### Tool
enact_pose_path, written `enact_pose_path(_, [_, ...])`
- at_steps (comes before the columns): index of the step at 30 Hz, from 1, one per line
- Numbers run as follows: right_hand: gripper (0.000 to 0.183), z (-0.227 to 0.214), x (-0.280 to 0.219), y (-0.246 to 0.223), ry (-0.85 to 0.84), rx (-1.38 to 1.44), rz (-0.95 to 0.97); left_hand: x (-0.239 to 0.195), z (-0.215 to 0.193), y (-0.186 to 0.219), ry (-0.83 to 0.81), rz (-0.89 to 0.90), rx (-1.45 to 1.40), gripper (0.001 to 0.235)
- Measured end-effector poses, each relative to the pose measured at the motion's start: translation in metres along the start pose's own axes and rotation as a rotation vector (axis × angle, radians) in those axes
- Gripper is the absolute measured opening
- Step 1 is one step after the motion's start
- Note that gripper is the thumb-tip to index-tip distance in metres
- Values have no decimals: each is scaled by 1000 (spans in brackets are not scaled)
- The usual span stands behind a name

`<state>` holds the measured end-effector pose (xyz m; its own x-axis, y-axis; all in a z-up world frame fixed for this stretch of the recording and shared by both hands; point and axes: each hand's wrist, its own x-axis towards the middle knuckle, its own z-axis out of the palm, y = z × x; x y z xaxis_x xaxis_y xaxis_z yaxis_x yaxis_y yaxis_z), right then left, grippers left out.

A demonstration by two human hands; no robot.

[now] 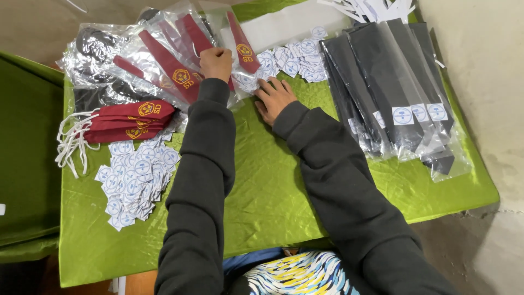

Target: Packaging red school ties into individual plastic sleeves on a green table.

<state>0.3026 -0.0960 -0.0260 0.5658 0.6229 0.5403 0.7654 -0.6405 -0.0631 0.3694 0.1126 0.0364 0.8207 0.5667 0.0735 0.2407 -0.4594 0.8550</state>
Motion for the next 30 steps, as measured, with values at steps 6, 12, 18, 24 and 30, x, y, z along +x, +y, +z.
enact_pose_path(6, [38,7,-3,1,-57,-8,46,7,-5,-32,249,144,104,16])
enact_pose_path(12, [40,5,-2,0,-119,10,66,-18,-18,-27,264,230,395,15])
enact_pose_path(18, [39,7,-2,1,-131,15,67,-27,-3,-49,190,759,962,56])
enact_pose_path(24, [39,9,-2,3,-153,51,134,-31,1,-47,312,827,1007,17])
enact_pose_path(30, [38,11,-3,5,-137,58,117,-46,-9,-41,276,805,931,32])
